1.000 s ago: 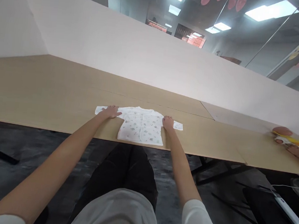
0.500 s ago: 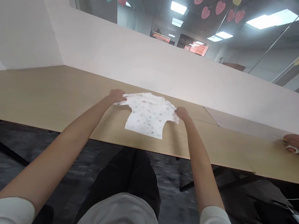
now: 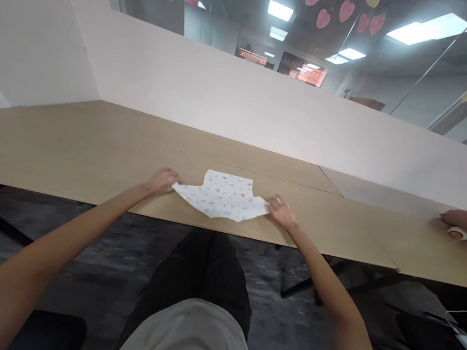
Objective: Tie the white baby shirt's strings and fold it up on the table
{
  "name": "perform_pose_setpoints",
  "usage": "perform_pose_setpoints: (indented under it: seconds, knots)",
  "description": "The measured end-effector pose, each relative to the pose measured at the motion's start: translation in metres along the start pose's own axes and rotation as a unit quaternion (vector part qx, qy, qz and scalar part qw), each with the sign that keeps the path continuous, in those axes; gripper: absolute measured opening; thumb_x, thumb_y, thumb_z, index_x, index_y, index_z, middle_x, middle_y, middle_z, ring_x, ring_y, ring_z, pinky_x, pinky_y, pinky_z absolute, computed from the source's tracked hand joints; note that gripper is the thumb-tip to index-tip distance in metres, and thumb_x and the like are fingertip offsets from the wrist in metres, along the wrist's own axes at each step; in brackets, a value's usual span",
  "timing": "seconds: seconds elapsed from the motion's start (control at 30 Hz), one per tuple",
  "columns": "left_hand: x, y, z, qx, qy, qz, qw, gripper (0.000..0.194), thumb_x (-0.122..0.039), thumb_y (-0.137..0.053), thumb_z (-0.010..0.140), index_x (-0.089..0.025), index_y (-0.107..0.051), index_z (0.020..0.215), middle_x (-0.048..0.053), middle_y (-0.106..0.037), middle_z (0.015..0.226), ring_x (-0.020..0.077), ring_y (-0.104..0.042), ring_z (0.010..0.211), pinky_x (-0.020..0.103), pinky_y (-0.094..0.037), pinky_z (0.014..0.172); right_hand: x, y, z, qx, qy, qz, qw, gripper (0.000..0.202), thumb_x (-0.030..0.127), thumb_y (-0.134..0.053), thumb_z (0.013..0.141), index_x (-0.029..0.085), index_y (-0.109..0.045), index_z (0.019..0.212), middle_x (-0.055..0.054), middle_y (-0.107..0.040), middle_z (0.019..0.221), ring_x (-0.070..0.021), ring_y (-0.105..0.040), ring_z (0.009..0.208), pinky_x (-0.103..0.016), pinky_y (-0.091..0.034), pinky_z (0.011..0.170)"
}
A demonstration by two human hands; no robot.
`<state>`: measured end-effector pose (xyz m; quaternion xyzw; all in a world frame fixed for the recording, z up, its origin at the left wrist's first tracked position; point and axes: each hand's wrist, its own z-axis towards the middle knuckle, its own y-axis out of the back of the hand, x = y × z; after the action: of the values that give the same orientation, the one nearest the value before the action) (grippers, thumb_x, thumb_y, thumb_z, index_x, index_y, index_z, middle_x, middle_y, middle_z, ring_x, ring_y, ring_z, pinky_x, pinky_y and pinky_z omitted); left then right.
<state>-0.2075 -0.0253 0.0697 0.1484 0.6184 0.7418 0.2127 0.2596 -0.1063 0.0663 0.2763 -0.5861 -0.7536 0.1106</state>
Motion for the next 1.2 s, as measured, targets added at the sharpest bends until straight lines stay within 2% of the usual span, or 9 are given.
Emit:
perform_pose_setpoints:
  seconds: [0.13, 0.33, 0.47, 0.63, 0.77, 0.87, 0.97, 1.07, 1.2]
  knots:
    - [0.005, -0.026, -0.036, 0.019, 0.045, 0.001, 0.999, 0.027, -0.034, -0.047, 0.079, -0.022, -0.066, 0.094, 0.012, -0.070, 0.101, 0.0286, -0.064, 0.098, 0.036, -0.047, 0.086, 0.015, -0.021, -0.026, 0.077, -0.057, 0.023, 0.995, 0.025, 0.013, -0.045, 0.091, 0.011, -0.067, 0.105, -0.016, -0.069, 0.105, -0.0253, -0.061, 0.103, -0.036, -0.043, 0.096]
    - [0.029, -0.024, -0.067, -0.008, 0.039, -0.020, 0.999, 0.038, -0.052, -0.045, 0.081, -0.022, -0.065, 0.096, 0.011, -0.069, 0.102, 0.0287, -0.063, 0.098, 0.035, -0.047, 0.086, -0.009, -0.035, -0.057, 0.045, -0.200, 0.079, 0.976, 0.037, 0.005, -0.043, 0.086, 0.012, -0.064, 0.115, -0.015, -0.067, 0.117, -0.0225, -0.060, 0.108, -0.030, -0.044, 0.093]
    - [0.037, -0.024, -0.069, -0.023, 0.028, -0.109, 0.993, 0.049, -0.059, -0.034, 0.087, -0.022, -0.065, 0.095, 0.008, -0.068, 0.108, 0.0251, -0.062, 0.102, 0.033, -0.044, 0.093, -0.027, -0.040, -0.065, 0.017, -0.276, 0.129, 0.952, 0.046, -0.001, -0.039, 0.079, 0.014, -0.068, 0.110, -0.013, -0.069, 0.116, -0.0204, -0.061, 0.109, -0.029, -0.043, 0.096]
    - [0.035, -0.037, -0.059, -0.077, 0.129, -0.090, 0.984, 0.053, -0.057, -0.032, 0.087, -0.018, -0.064, 0.104, 0.013, -0.064, 0.119, 0.0276, -0.056, 0.115, 0.037, -0.039, 0.103, -0.024, -0.045, -0.059, -0.024, -0.388, 0.081, 0.918, 0.038, 0.016, -0.037, 0.092, 0.004, -0.065, 0.113, -0.022, -0.066, 0.113, -0.0288, -0.058, 0.111, -0.037, -0.041, 0.097]
    - [0.035, -0.045, -0.056, -0.066, 0.200, -0.064, 0.975, 0.058, -0.057, -0.037, 0.084, -0.015, -0.059, 0.119, 0.016, -0.058, 0.131, 0.0330, -0.048, 0.125, 0.044, -0.034, 0.107, -0.019, -0.044, -0.051, -0.015, -0.438, 0.094, 0.894, 0.038, 0.018, -0.038, 0.092, 0.005, -0.062, 0.118, -0.024, -0.064, 0.112, -0.0299, -0.059, 0.106, -0.037, -0.042, 0.091]
    - [0.038, -0.047, -0.057, -0.059, 0.210, -0.076, 0.973, 0.056, -0.056, -0.039, 0.083, -0.016, -0.060, 0.117, 0.015, -0.058, 0.131, 0.0338, -0.047, 0.126, 0.046, -0.034, 0.107, -0.015, -0.030, -0.036, -0.060, -0.440, 0.153, 0.883, 0.041, 0.012, -0.038, 0.087, 0.005, -0.059, 0.121, -0.023, -0.062, 0.113, -0.0274, -0.059, 0.102, -0.034, -0.043, 0.088]
    - [0.040, -0.047, -0.057, -0.075, 0.193, -0.090, 0.974, 0.050, -0.055, -0.042, 0.081, -0.017, -0.061, 0.108, 0.014, -0.062, 0.123, 0.0325, -0.052, 0.120, 0.043, -0.036, 0.105, 0.003, -0.004, -0.005, -0.162, -0.415, 0.203, 0.872, 0.044, 0.012, -0.036, 0.085, 0.006, -0.057, 0.123, -0.021, -0.060, 0.110, -0.0250, -0.059, 0.097, -0.033, -0.043, 0.088]
    - [0.040, -0.045, -0.059, -0.095, 0.188, -0.105, 0.972, 0.044, -0.054, -0.046, 0.078, -0.018, -0.060, 0.099, 0.013, -0.066, 0.110, 0.0305, -0.057, 0.110, 0.040, -0.041, 0.100, 0.044, 0.021, 0.038, -0.228, -0.351, 0.254, 0.872, 0.043, 0.015, -0.036, 0.087, 0.010, -0.056, 0.124, -0.016, -0.061, 0.105, -0.0227, -0.058, 0.090, -0.032, -0.045, 0.086]
    - [0.036, -0.041, -0.063, -0.094, 0.220, -0.152, 0.959, 0.046, -0.056, -0.048, 0.075, -0.019, -0.058, 0.099, 0.010, -0.068, 0.103, 0.0262, -0.062, 0.095, 0.035, -0.048, 0.086, 0.112, 0.038, 0.092, -0.219, -0.270, 0.290, 0.892, 0.040, 0.015, -0.035, 0.091, 0.014, -0.056, 0.124, -0.013, -0.059, 0.110, -0.0211, -0.057, 0.098, -0.030, -0.045, 0.089]
